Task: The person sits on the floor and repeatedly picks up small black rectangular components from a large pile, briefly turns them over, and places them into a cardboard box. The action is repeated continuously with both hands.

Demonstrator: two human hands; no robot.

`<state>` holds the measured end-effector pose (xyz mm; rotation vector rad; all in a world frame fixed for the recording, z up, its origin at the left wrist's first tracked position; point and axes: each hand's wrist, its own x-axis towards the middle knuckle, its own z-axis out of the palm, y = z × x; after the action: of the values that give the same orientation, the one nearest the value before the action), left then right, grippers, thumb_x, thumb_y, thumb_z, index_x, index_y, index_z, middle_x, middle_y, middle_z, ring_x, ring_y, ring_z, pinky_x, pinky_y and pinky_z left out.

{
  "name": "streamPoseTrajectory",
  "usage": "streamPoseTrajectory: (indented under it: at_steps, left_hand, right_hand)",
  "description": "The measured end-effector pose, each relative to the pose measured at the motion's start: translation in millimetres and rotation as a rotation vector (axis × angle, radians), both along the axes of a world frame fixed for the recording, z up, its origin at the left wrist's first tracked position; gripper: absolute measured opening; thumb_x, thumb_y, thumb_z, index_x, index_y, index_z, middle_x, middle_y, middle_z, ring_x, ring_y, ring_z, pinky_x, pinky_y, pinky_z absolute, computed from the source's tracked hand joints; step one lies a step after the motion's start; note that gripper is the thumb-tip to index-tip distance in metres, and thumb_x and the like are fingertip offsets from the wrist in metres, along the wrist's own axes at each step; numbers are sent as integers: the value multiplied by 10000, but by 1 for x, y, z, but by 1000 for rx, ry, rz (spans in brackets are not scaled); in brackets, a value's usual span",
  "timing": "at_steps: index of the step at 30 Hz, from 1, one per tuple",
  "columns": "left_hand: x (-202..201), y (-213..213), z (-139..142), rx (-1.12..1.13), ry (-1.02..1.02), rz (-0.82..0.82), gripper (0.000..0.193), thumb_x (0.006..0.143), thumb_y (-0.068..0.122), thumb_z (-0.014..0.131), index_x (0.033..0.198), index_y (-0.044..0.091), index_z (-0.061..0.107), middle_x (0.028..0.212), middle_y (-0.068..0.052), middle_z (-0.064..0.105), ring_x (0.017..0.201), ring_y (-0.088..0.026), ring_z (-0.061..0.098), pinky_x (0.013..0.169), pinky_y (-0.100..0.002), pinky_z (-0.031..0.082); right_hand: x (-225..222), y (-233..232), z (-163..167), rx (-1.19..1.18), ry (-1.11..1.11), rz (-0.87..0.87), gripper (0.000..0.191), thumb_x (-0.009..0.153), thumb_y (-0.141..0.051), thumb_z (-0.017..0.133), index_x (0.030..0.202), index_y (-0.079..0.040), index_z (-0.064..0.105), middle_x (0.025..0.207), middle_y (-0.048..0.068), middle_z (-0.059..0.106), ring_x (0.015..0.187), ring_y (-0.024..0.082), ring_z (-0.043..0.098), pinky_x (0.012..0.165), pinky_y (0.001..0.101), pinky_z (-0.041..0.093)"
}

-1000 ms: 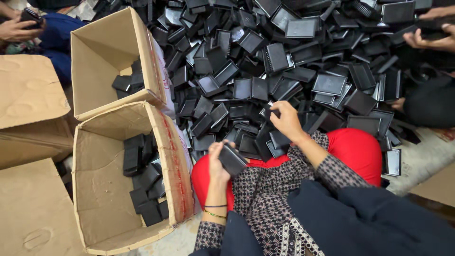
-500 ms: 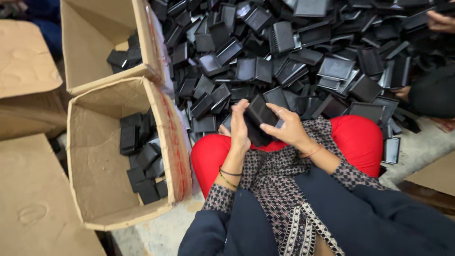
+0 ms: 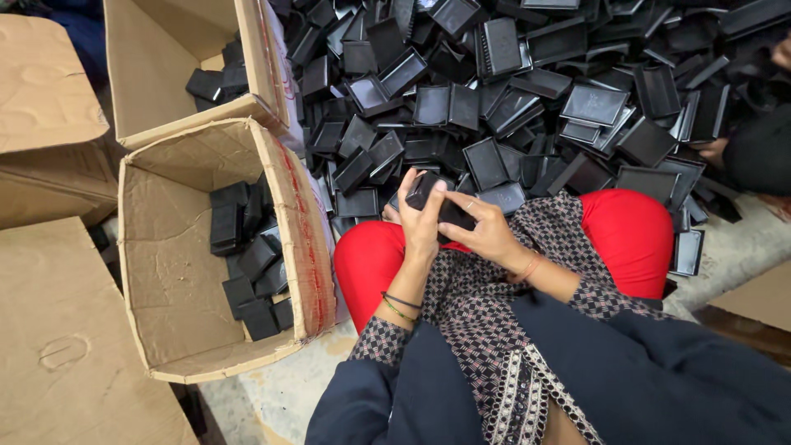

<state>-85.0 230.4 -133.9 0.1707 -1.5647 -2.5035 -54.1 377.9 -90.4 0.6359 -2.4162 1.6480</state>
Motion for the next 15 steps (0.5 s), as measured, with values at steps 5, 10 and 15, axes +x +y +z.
streamPoseTrajectory:
  at_steps: [5,10,15]
  left_hand:
    - [13,-10,25,377,47,-170,567,920,-46,622,1462,-78,462,1441,-225,578,1352,-300,575,1134,-380,476]
    - [24,-13,24,200,64,-181,559,902,-50,649,1434,-92,484,1397,-199,609,1298,-265,626,1132,-351,473]
    - [50,-65,37,-235,-189,-41,431,889,139,809,1241,-60,659,1130,-140,701,982,-192,659,891,-324,539]
  right_hand:
    - [-4,13,-29,-732,-797,261,435,1001,-165,624,1398,-4,550,1281,73,663,1158,160,643,1015,351,513]
    - [0,14,-54,-834,-936,313,341,1030,-137,671,1297,57,587,1157,85,697,1042,167,676,944,360,543]
    - [-14,-5,-31,-413,-716,370,376,955,-132,681,1285,34,610,1174,66,722,1072,153,680,951,327,554]
